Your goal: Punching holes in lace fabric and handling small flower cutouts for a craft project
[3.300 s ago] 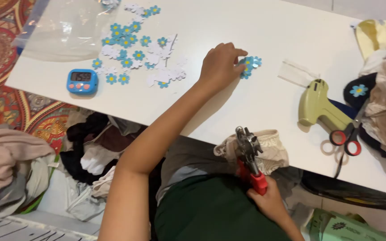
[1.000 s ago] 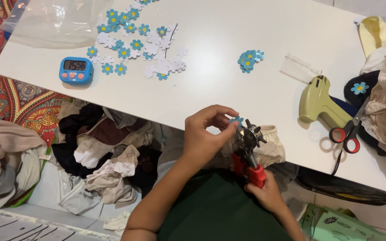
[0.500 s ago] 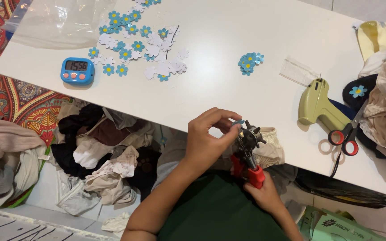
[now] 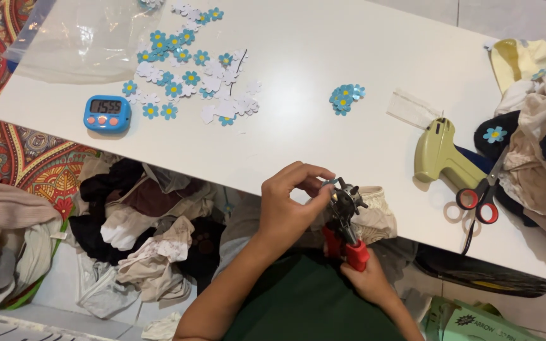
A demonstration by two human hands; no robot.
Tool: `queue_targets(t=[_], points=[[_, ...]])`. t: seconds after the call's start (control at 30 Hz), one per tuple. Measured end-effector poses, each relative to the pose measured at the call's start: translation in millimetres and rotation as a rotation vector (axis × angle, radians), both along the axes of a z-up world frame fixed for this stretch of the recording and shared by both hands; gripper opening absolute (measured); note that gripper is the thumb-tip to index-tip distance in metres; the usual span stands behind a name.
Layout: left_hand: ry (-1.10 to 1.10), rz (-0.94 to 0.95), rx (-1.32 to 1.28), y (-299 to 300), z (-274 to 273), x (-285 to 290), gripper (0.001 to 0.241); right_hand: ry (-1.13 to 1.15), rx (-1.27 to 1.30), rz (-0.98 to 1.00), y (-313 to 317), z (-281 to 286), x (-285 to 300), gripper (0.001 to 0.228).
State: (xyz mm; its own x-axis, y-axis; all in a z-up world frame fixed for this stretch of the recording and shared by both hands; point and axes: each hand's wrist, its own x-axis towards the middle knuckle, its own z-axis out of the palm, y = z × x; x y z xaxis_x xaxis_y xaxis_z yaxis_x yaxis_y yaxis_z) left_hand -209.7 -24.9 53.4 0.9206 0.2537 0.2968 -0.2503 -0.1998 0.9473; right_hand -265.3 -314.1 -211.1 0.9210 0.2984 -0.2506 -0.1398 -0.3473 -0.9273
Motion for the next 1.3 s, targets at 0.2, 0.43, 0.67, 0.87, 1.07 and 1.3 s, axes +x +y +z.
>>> queue_targets(t=[0.2,0.43,0.67,0.87,1.07,1.3], points=[[-0.016,0.001,0.027,-1.2,-1.1,1.2,0.015,-0.012,0.18,0.087,33.6,60.4,9.6,0.034],[-0.05,0.003,0.046,-3.8,-3.4,-0.1,0.017,-0.025,0.194,0.042,48.8,72.3,7.3,0.038],[-0.07,-0.08,-0.053,-14.4,-4.4,-8.8,0.019,-0.117,0.202,-0.018,49.2,84.6,2.3,0.031],[0.009,-0.332,-0.036,-33.8,-10.2,-25.5,0.071,-0.105,0.215,-0.208,5.8,24.5,-20.0,0.029],[-0.009,-0.414,0.175,-48.1,-12.4,-30.6,0.104,-0.041,0.271,-0.359,-7.0,26.3,-11.3,0.04],[-0.213,-0.439,0.399,-39.5,-30.3,-8.0,0.037,0.122,0.353,-0.545,-5.9,32.4,-30.1,0.055]])
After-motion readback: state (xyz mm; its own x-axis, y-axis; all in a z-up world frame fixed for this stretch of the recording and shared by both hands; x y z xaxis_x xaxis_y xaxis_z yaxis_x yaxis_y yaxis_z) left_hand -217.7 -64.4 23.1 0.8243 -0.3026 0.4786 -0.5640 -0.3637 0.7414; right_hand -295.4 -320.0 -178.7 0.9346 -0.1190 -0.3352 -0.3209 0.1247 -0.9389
